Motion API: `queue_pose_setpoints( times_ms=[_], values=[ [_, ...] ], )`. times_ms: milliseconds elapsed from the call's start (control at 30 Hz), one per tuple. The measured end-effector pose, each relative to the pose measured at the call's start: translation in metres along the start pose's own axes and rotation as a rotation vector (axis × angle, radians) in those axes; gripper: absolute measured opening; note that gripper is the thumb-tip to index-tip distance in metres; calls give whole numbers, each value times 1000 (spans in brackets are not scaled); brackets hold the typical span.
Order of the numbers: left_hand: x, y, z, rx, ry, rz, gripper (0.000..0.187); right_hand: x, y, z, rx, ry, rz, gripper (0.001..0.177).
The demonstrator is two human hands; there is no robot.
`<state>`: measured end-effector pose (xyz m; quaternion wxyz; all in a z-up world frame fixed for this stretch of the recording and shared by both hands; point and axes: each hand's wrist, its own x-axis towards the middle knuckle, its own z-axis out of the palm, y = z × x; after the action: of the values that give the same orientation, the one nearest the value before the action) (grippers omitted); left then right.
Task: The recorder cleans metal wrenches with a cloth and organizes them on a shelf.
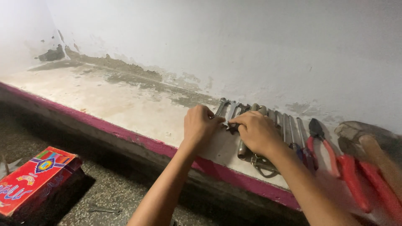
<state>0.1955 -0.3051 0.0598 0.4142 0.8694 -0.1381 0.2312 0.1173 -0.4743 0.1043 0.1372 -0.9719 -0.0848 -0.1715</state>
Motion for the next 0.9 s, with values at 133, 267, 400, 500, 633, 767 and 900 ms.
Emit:
queue_pose_setpoints(
  times_ms=[133, 267, 400, 500, 633, 767, 900],
  values=[
    [0, 0, -4, -31, 14, 8, 35, 3, 5, 5, 4, 6, -24, 36],
    [3, -5, -2, -18, 4, 23, 34, 4, 5, 5, -21, -8, -4, 38],
    [4, -11, 2, -76, -6, 75, 29, 4, 8, 5, -20, -3, -26, 38],
    [-1, -3, -5, -55, -15, 108, 28, 2, 0, 1, -5, -6, -11, 37],
    [0, -9, -2, -54, -36, 124, 28, 0, -4, -2, -1, -32, 32, 37],
    [1, -7, -1, -66, -30, 125, 26, 1, -3, -1, -11, -41, 51, 37],
    [-1, -2, -4, -55, -33, 118, 24, 5, 4, 6, -34, -24, 16, 36]
  ],
)
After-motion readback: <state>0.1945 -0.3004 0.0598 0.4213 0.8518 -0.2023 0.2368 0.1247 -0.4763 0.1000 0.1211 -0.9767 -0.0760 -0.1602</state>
